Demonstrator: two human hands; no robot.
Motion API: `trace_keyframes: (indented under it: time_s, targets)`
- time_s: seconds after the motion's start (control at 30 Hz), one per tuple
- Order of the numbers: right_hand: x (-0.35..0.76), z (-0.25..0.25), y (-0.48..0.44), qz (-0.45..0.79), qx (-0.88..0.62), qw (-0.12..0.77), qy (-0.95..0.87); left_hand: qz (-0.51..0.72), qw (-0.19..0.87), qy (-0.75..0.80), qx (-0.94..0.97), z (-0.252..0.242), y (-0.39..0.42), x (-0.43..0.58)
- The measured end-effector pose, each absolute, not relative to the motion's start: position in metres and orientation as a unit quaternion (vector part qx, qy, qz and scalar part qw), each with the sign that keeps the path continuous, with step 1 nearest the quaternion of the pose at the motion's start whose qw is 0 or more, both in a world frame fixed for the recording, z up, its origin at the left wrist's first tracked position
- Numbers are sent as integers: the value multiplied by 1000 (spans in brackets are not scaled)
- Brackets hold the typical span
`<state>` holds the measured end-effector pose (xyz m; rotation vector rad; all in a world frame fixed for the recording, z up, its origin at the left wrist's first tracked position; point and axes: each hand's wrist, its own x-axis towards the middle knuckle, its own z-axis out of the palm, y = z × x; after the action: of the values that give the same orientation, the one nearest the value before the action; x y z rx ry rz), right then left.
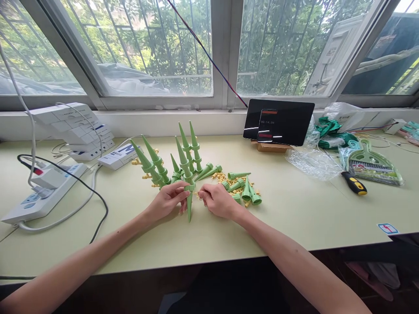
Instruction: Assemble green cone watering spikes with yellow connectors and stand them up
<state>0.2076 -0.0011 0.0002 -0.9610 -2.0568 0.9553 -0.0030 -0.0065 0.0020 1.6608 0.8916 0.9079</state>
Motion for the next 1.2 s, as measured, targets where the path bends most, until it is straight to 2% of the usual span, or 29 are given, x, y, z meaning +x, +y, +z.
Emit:
trace_keyframes:
  time_s: [0.2,0.4,0.63,1.2]
  targets:
    - [208,0,-2,403,-360,339,-770,383,497,372,684,-2,-5,-4]
    - [208,-1,-1,348,-353,362,-790,390,500,369,680,-1,-6,-2]
    - [208,-3,1,312,-352,348,-811,388,497,370,682,-3,-6,-3]
    - [208,-4,0,312,-343,364,-808,390,475,384,689,-3,-8,-2]
